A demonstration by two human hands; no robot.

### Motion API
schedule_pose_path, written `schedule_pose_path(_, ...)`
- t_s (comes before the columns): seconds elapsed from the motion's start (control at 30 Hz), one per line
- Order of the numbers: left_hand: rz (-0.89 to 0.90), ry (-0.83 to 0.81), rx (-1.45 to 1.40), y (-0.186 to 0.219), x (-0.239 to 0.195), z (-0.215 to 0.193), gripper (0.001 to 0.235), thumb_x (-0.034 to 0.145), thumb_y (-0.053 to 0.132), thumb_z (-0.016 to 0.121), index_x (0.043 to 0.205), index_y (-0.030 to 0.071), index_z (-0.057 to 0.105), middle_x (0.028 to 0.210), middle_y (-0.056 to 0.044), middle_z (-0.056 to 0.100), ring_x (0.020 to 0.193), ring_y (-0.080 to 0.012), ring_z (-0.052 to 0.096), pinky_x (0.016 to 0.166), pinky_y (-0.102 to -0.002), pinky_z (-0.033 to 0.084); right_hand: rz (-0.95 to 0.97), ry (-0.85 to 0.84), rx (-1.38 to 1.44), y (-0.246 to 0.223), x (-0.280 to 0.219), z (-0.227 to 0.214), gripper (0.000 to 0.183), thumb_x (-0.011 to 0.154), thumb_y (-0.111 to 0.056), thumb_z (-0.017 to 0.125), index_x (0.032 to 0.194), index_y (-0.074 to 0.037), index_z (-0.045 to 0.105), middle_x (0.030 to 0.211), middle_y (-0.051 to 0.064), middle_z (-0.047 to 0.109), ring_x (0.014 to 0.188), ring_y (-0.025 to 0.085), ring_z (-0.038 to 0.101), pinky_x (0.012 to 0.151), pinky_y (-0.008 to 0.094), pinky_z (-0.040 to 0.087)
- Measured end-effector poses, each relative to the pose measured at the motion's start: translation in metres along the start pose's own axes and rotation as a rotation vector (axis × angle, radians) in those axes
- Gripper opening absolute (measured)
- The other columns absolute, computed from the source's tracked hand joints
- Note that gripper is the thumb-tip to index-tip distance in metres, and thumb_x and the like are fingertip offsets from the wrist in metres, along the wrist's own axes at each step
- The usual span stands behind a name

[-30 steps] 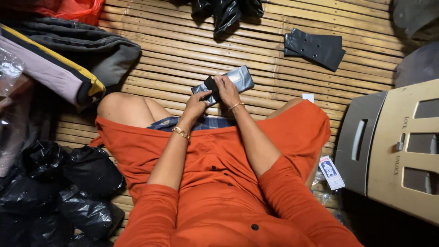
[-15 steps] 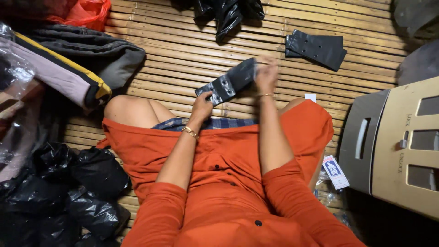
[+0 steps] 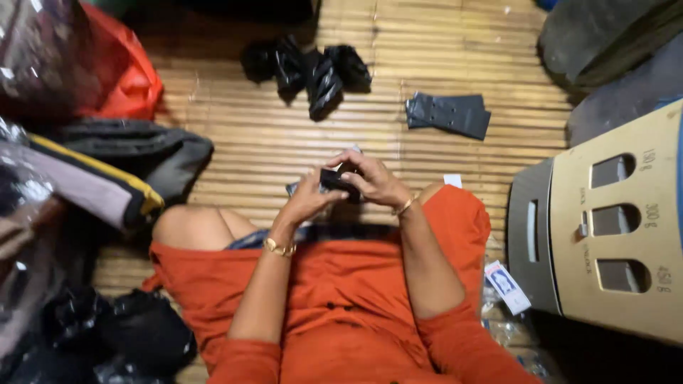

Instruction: The person sits on a bamboo mat and places small black items into black plastic bags. They seal each bag and set it aside on the floor. The person handles the items and bags by hand without using any tools.

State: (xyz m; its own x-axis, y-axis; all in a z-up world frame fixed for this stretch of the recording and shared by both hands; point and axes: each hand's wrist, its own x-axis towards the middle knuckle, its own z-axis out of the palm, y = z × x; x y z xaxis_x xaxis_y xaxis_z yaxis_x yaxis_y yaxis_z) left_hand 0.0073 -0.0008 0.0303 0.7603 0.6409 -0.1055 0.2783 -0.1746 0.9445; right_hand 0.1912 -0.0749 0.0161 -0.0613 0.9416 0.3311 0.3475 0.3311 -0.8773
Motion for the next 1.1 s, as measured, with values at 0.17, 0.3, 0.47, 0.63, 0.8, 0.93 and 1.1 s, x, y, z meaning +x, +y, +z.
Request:
schedule_pose_path(0.17, -0.173, 0.170, -0.237, -0.103, 0.014, 0.011, 0.032, 0.075, 0.020, 0.088, 0.099, 0.000, 0.077, 0.086, -0.013, 0.068, 0.082, -0.0260, 0.062, 0.076, -0.040, 0.052, 0.119, 0.418, 0.236, 0.032, -0.010, -0.031, 0.039, 0.097, -0.003, 0.060, 0.136, -0.008, 0.060, 0.096, 0.006, 0.070, 0.085, 0.013, 0.064, 0.083, 0.029, 0.055)
schedule_pose_path(0.3, -0.244, 0.350, 0.004, -0.096, 0.019, -0.009, 0.022, 0.080, 0.027, 0.087, 0.097, 0.015, 0.082, 0.084, -0.010, 0.075, 0.076, -0.0227, 0.070, 0.068, -0.034, 0.054, 0.273, 0.626, -0.488, 0.097, -0.029, -0.043, 0.058, 0.080, -0.004, 0.071, 0.136, -0.008, 0.058, 0.115, 0.019, 0.066, 0.100, 0.042, 0.064, 0.091, 0.050, 0.049)
schedule_pose_path(0.47, -0.016, 0.213, 0.293, -0.033, 0.014, -0.005, 0.017, 0.083, 0.024, 0.081, 0.095, 0.014, 0.078, 0.085, -0.016, 0.075, 0.085, -0.0389, 0.073, 0.074, -0.045, 0.056, -0.094, 0.384, -0.194, 0.010, 0.006, -0.012, 0.068, 0.092, -0.047, 0.070, 0.140, -0.001, 0.053, 0.133, 0.024, 0.055, 0.134, 0.043, 0.047, 0.119, 0.053, 0.029)
schedule_pose_path(0.63, -0.060, 0.227, 0.288, -0.020, 0.013, -0.009, 0.017, 0.082, 0.036, 0.081, 0.085, 0.020, 0.078, 0.074, -0.007, 0.073, 0.068, -0.0270, 0.071, 0.064, -0.038, 0.054, -0.014, 0.265, -0.103, 0.022, 0.007, 0.023, 0.024, 0.091, -0.038, 0.076, 0.091, -0.014, 0.072, 0.078, 0.006, 0.069, 0.081, 0.028, 0.070, 0.082, 0.039, 0.056)
schedule_pose_path(0.8, -0.165, 0.527, -0.263, -0.049, 0.022, 0.008, 0.027, 0.090, 0.036, 0.077, 0.089, 0.009, 0.076, 0.072, -0.001, 0.060, 0.070, -0.0169, 0.051, 0.065, -0.028, 0.043, 0.052, 0.502, -0.302, 0.007, 0.006, 0.023, 0.032, 0.097, -0.038, 0.068, 0.074, -0.016, 0.063, 0.061, 0.011, 0.063, 0.067, 0.037, 0.065, 0.066, 0.043, 0.053)
schedule_pose_path(0.93, -0.072, 0.631, -0.123, -0.022, 0.019, 0.020, 0.037, 0.099, 0.033, 0.069, 0.074, 0.006, 0.072, 0.059, -0.009, 0.058, 0.064, -0.0183, 0.050, 0.062, -0.033, 0.044, 0.078, 0.432, -0.397, -0.013, 0.008, 0.037, 0.046, 0.100, -0.055, 0.052, 0.076, -0.017, 0.058, 0.062, 0.012, 0.060, 0.064, 0.036, 0.064, 0.065, 0.045, 0.052)
schedule_pose_path(1.1, 0.004, 0.580, -0.334, -0.021, 0.015, 0.023, 0.060, 0.109, 0.039, 0.051, 0.052, 0.020, 0.046, 0.047, 0.008, 0.043, 0.046, -0.0083, 0.037, 0.050, -0.022, 0.034, -0.446, 0.592, -0.586, -0.036, 0.018, 0.062, 0.046, 0.094, -0.028, 0.068, 0.055, -0.022, 0.046, 0.052, -0.003, 0.049, 0.052, 0.021, 0.056, 0.064, 0.034, 0.045)
